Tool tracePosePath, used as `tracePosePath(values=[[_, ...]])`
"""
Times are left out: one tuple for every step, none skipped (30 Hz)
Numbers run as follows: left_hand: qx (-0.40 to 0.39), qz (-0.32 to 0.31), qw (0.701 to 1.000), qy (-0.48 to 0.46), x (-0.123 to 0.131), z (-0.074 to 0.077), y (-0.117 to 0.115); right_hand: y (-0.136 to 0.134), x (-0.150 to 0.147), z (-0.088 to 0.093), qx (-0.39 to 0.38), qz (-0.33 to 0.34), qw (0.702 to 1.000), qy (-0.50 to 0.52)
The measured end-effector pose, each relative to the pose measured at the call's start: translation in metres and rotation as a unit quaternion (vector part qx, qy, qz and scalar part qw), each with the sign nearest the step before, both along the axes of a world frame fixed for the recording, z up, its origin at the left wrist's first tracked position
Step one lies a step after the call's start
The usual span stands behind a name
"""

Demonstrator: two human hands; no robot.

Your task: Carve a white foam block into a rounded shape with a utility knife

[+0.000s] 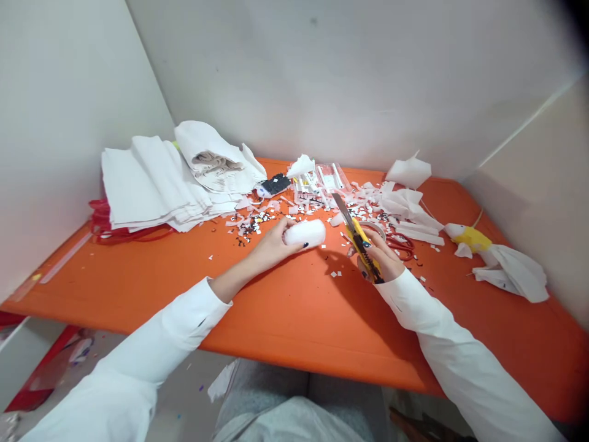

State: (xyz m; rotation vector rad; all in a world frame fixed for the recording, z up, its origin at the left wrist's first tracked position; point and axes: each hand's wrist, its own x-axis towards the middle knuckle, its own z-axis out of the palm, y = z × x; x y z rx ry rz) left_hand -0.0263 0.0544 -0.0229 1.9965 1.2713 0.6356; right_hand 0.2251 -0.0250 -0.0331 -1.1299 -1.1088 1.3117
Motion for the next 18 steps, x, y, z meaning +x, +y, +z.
tracePosePath(values=[[0.026, 0.015, 0.999, 0.017, 0.001, -0.002, 0.000, -0.002, -0.002, 0.000, 0.003, 0.008, 1.000, -0.017], [0.053, 0.026, 0.998, 0.035, 0.002, -0.004, -0.001, -0.003, -0.005, -0.001, 0.010, 0.016, 0.999, -0.042], [0.076, 0.032, 0.995, 0.052, 0.003, -0.006, -0.002, -0.005, -0.008, -0.002, 0.021, 0.024, 0.997, -0.076], [0.093, 0.032, 0.993, 0.065, 0.003, -0.007, -0.002, -0.006, -0.011, -0.005, 0.035, 0.031, 0.992, -0.116], [0.104, 0.030, 0.991, 0.074, 0.004, -0.009, -0.002, -0.007, -0.015, -0.007, 0.048, 0.038, 0.986, -0.158], [0.110, 0.027, 0.991, 0.079, 0.004, -0.010, -0.002, -0.007, -0.018, -0.009, 0.058, 0.045, 0.978, -0.197], [0.114, 0.020, 0.990, 0.081, 0.005, -0.011, -0.002, -0.007, -0.021, -0.011, 0.066, 0.052, 0.969, -0.232], [0.122, 0.012, 0.989, 0.084, 0.005, -0.012, -0.001, -0.008, -0.024, -0.012, 0.073, 0.058, 0.961, -0.262], [0.133, 0.004, 0.987, 0.088, 0.005, -0.013, 0.000, -0.008, -0.027, -0.012, 0.080, 0.061, 0.953, -0.287], [0.142, -0.004, 0.985, 0.094, 0.005, -0.013, 0.001, -0.008, -0.029, -0.012, 0.087, 0.059, 0.946, -0.308], [0.150, -0.009, 0.983, 0.101, 0.005, -0.013, 0.002, -0.009, -0.031, -0.011, 0.095, 0.053, 0.940, -0.324], [0.155, -0.013, 0.982, 0.107, 0.005, -0.013, 0.003, -0.010, -0.033, -0.010, 0.102, 0.045, 0.935, -0.336], [0.157, -0.015, 0.981, 0.111, 0.005, -0.012, 0.003, -0.011, -0.035, -0.008, 0.108, 0.037, 0.933, -0.342], [0.157, -0.016, 0.981, 0.113, 0.005, -0.012, 0.003, -0.012, -0.036, -0.007, 0.108, 0.030, 0.935, -0.338], [0.157, -0.017, 0.981, 0.114, 0.004, -0.012, 0.003, -0.013, -0.038, -0.007, 0.097, 0.030, 0.943, -0.317], [0.159, -0.017, 0.981, 0.113, 0.004, -0.012, 0.003, -0.014, -0.039, -0.006, 0.074, 0.032, 0.957, -0.279], [0.159, -0.016, 0.981, 0.111, 0.004, -0.012, 0.003, -0.014, -0.039, -0.006, 0.041, 0.034, 0.974, -0.222], [0.156, -0.014, 0.982, 0.108, 0.003, -0.012, 0.003, -0.014, -0.038, -0.006, 0.002, 0.033, 0.988, -0.152]])
